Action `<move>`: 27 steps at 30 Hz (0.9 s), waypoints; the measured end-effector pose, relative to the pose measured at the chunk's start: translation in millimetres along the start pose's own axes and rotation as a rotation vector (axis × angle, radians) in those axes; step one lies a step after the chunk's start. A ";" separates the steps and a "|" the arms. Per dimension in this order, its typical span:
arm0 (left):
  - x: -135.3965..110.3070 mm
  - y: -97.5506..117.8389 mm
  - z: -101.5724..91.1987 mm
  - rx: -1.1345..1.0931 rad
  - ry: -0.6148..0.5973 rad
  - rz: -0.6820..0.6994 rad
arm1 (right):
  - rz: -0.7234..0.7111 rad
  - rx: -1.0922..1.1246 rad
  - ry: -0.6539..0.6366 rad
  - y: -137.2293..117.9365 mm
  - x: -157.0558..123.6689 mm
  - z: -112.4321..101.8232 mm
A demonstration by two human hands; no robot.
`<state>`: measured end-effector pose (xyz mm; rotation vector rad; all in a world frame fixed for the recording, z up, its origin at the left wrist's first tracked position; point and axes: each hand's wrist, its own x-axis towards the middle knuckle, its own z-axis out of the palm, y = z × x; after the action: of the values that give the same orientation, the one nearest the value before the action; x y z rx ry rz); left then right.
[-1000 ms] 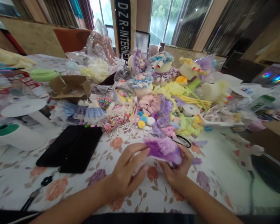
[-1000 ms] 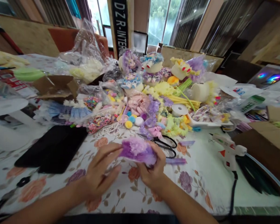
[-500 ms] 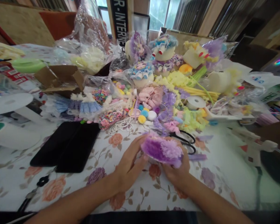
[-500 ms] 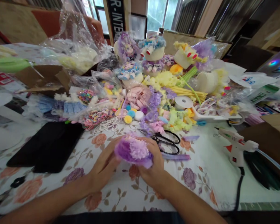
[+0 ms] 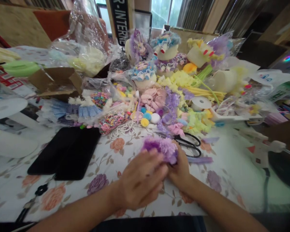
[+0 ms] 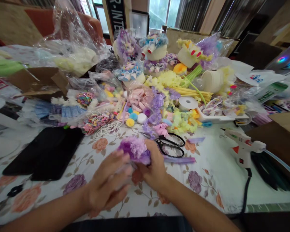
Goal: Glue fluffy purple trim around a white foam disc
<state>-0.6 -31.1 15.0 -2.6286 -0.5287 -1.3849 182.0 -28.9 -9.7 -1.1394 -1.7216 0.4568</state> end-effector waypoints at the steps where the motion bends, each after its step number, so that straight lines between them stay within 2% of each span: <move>1: -0.9 -0.9 0.0 -0.002 0.003 -0.115 | -0.025 0.002 0.011 -1.9 1.4 0.0; 3: -1.3 -1.1 1.0 -0.001 -0.058 -0.239 | -0.088 0.023 0.036 -4.5 4.4 -0.4; 4: -0.7 -0.5 1.8 0.005 -0.075 -0.222 | -0.114 0.032 0.040 -5.0 5.8 -0.9; 8: 3.6 2.5 2.7 -0.029 -0.150 0.135 | -0.140 0.090 0.035 -2.4 7.4 -2.7; 9: 4.0 2.2 2.1 -0.076 -0.165 0.205 | -0.123 0.096 0.029 -1.5 7.0 -2.5; 10: 3.9 1.1 1.3 -0.111 -0.155 0.216 | -0.094 0.098 0.026 -0.8 6.5 -2.0; 11: 3.3 -1.0 0.2 -0.108 -0.095 0.170 | -0.054 0.092 0.027 -0.4 6.2 -1.2; 12: 2.5 -3.8 -1.0 -0.065 -0.005 0.060 | -0.009 0.088 0.032 -0.2 6.1 -0.2; 14: 1.4 -11.6 -3.8 0.048 0.100 -0.259 | 0.082 0.098 0.033 -0.5 7.0 1.7; 16: 2.5 -20.3 -7.1 -0.008 0.033 -0.544 | 0.156 0.131 0.010 -0.5 8.8 2.9; 18: 5.8 -27.5 -10.3 -0.128 -0.144 -0.710 | 0.186 0.163 -0.024 0.2 10.8 3.2; 19: 7.8 -30.0 -11.7 -0.155 -0.177 -0.760 | 0.191 0.173 -0.039 0.9 11.6 3.2; 24: 12.2 -34.5 -11.1 -0.297 -0.250 -0.787 | 0.160 0.197 -0.119 4.9 14.7 3.3; 27: 8.8 -36.0 -6.4 -0.377 -0.295 -0.923 | 0.119 0.190 -0.142 4.2 16.8 3.4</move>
<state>-13.9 2.9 24.0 -3.0421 -1.8627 -1.3482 179.8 -11.9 -5.6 -1.0962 -1.6964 0.7747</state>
